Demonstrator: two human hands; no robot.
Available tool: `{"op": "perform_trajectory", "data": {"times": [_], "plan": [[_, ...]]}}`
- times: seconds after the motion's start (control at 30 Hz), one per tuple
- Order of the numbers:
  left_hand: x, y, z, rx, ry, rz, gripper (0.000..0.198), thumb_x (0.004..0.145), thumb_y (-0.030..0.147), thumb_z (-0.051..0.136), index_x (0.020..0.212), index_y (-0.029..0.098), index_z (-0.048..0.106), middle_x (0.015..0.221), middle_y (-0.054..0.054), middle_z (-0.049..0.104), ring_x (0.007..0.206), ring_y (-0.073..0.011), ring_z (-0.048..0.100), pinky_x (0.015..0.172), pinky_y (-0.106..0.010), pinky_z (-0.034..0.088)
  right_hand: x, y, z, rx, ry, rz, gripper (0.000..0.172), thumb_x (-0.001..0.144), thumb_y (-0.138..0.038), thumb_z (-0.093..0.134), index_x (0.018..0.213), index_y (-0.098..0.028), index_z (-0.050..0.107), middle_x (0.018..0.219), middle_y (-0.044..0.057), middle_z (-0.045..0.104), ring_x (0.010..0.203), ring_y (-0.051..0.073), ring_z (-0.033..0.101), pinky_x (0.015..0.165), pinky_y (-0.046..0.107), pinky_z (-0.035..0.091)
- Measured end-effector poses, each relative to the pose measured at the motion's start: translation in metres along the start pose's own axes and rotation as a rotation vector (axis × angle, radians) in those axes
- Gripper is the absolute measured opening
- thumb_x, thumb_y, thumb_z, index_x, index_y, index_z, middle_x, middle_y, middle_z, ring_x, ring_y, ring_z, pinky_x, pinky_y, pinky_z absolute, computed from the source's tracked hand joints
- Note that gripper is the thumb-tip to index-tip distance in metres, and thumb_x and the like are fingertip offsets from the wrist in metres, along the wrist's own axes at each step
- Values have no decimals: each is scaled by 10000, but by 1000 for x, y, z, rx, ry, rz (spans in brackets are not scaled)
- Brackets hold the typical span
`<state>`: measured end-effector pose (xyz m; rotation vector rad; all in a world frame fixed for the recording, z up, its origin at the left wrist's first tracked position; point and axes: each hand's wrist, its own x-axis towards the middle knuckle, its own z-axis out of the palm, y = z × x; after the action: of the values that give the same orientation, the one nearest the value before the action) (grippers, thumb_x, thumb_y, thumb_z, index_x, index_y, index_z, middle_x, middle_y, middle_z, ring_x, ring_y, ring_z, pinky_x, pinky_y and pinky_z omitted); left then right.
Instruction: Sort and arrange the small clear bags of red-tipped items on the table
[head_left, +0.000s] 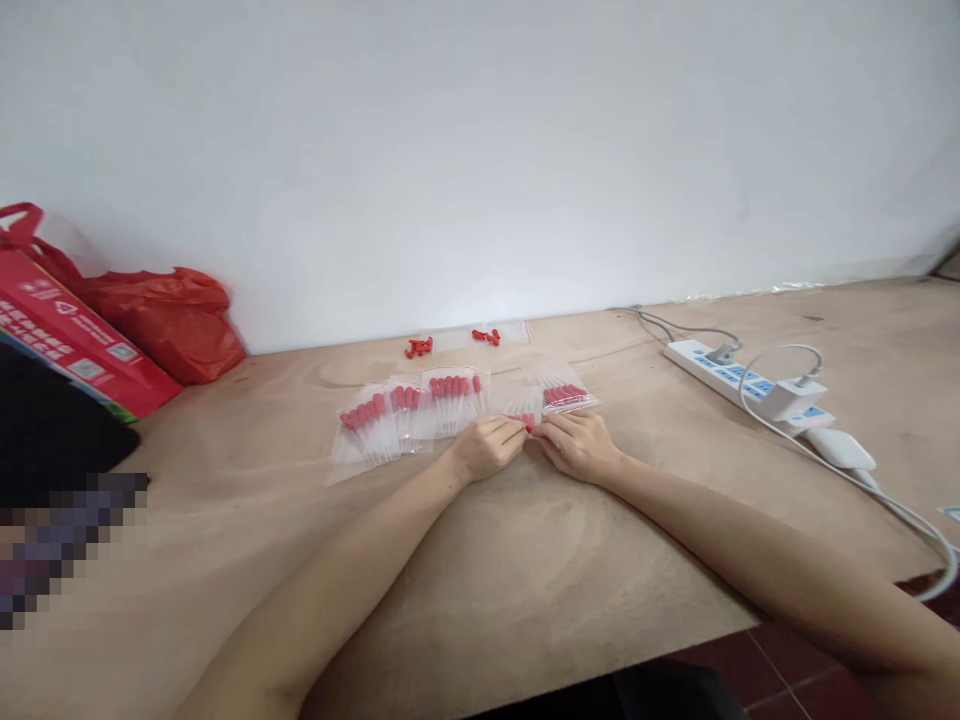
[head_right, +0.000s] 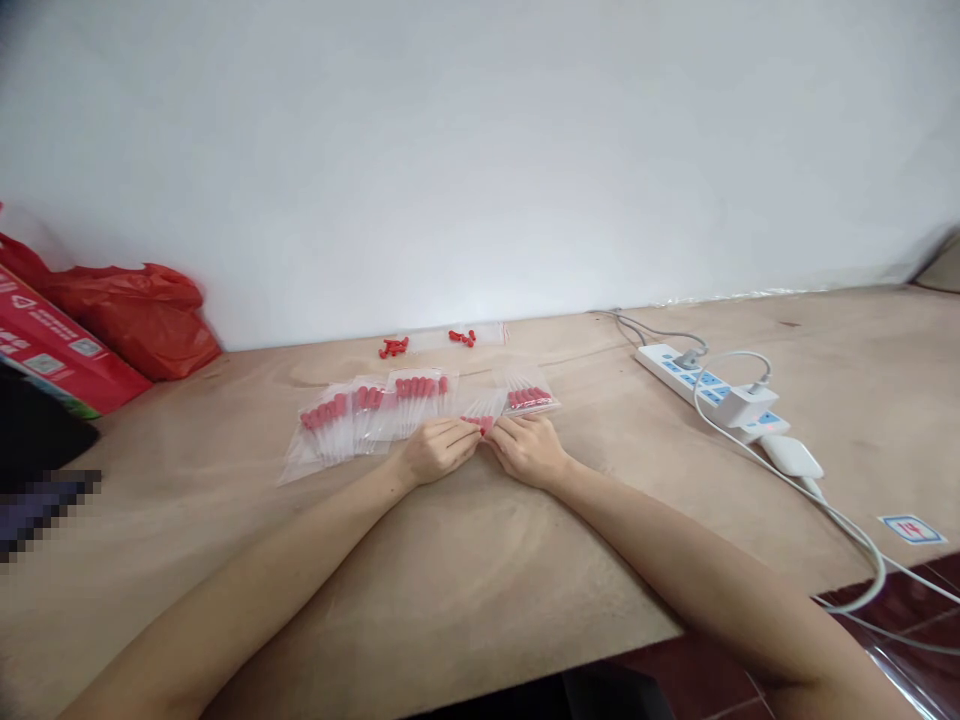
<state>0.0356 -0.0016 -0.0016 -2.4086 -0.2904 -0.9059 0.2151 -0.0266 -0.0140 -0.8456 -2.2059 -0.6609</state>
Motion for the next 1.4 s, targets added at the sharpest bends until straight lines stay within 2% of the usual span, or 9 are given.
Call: {"op": "perform_trajectory", "data": {"times": [0.13,0.33,0.47,0.8,1.0,1.17,1.27,1.4], "plan": [[0,0,-1,-2,8,16,127,792,144,448,744,118,563,737,-37,636,686,-116,601,623,-237,510,0,1,-1,-35,19,-58,163,819,-209,435,778,-193,592,686,-1,590,612,91,460,537,235,269],[1,0,-3,57,1,21,103,786,135,455,783,112,555,751,-44,631,702,-121,599,646,-245,510,0,3,1,-62,49,-90,207,812,-158,406,745,-190,599,629,1,566,588,91,434,530,245,260],[0,-2,-4,114,-32,-4,102,787,135,448,787,112,547,755,-43,625,708,-122,596,661,-247,506,-2,6,3,-16,86,-47,191,797,-142,422,751,-191,601,663,2,583,611,83,467,552,225,293],[-19,-18,-11,130,-42,-14,98,782,127,444,784,140,540,763,-33,625,710,-108,591,696,-243,504,-7,12,-5,33,21,65,214,805,-164,402,752,-212,604,725,1,613,634,86,534,586,219,347],[-46,-37,-33,199,-66,-76,100,764,121,464,772,135,563,725,-42,632,680,-132,598,651,-249,507,-26,42,-13,198,37,193,151,813,-184,415,807,-200,565,808,34,594,721,103,558,634,207,416],[-71,-47,-49,207,-56,-278,141,773,140,450,825,157,580,808,-42,644,729,-138,601,697,-253,495,-29,57,-11,313,84,278,132,829,-202,386,806,-192,516,915,74,559,836,127,547,694,235,446],[-69,-47,-45,158,-62,-485,172,784,179,424,837,163,586,852,-51,634,788,-151,590,742,-267,480,-20,51,-1,332,92,298,144,843,-194,349,810,-204,488,918,66,561,823,123,547,689,243,450],[-56,-63,-35,154,-172,-818,253,757,292,450,915,141,576,915,-97,608,884,-221,549,804,-350,439,-8,48,17,306,99,322,159,844,-184,329,796,-205,479,903,68,554,828,132,539,693,252,441]]}}
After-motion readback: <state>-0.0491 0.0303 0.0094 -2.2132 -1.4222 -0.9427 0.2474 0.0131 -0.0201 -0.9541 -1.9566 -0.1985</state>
